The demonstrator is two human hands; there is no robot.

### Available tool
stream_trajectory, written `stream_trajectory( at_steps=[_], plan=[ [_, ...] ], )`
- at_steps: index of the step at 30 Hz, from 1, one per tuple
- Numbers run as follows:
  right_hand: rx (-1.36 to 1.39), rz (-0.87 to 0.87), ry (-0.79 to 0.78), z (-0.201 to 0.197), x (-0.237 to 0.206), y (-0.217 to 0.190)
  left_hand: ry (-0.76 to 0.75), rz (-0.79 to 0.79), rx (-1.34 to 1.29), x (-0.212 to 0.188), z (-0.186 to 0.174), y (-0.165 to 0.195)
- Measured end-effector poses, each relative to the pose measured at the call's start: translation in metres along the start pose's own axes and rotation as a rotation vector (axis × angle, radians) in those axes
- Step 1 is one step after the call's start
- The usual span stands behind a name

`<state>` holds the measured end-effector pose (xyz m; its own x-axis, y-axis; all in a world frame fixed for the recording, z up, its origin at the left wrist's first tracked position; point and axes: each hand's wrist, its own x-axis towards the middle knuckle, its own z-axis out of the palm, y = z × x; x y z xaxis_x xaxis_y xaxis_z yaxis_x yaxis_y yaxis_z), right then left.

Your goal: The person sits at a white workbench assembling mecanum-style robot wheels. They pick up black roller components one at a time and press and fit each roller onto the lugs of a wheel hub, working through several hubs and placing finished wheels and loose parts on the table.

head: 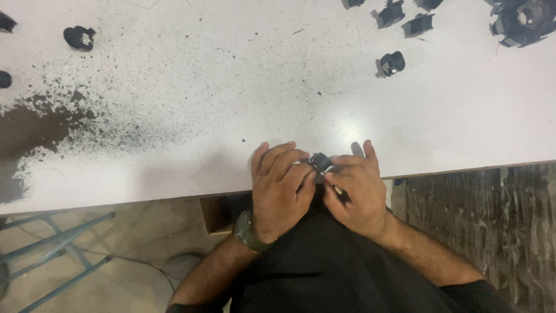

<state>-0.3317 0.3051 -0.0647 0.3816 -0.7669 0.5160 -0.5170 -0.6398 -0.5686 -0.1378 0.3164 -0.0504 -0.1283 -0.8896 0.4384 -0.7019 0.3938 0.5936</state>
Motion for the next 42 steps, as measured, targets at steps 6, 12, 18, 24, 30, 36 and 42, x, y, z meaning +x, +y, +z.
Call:
stream_trajectory(
  at_steps=[6, 12, 18, 24, 30, 36, 42],
  plan=[
    [0.005, -0.193, -0.052, 0.001, -0.005, 0.005, -0.04, -0.009, -0.019, 0.003, -0.003, -0.001],
    [-0.057, -0.123, -0.01, -0.001, 0.004, -0.005, -0.049, -0.024, -0.066, 0.002, -0.005, -0.001],
    [-0.108, -0.079, -0.068, -0.007, 0.014, -0.017, -0.086, -0.041, -0.084, 0.003, -0.01, 0.0],
    [-0.096, -0.125, -0.013, -0.022, 0.023, -0.01, 0.035, -0.106, -0.154, 0.003, -0.015, 0.004],
    [-0.172, 0.008, -0.145, -0.018, 0.032, -0.002, -0.089, -0.105, -0.17, 0.007, -0.018, 0.002],
    [-0.154, 0.017, -0.141, -0.019, 0.031, 0.001, -0.033, -0.093, -0.116, 0.015, -0.027, 0.002],
    [-0.16, -0.002, -0.153, -0.02, 0.03, 0.004, -0.064, 0.025, -0.188, 0.023, -0.027, 0.006]
  ],
)
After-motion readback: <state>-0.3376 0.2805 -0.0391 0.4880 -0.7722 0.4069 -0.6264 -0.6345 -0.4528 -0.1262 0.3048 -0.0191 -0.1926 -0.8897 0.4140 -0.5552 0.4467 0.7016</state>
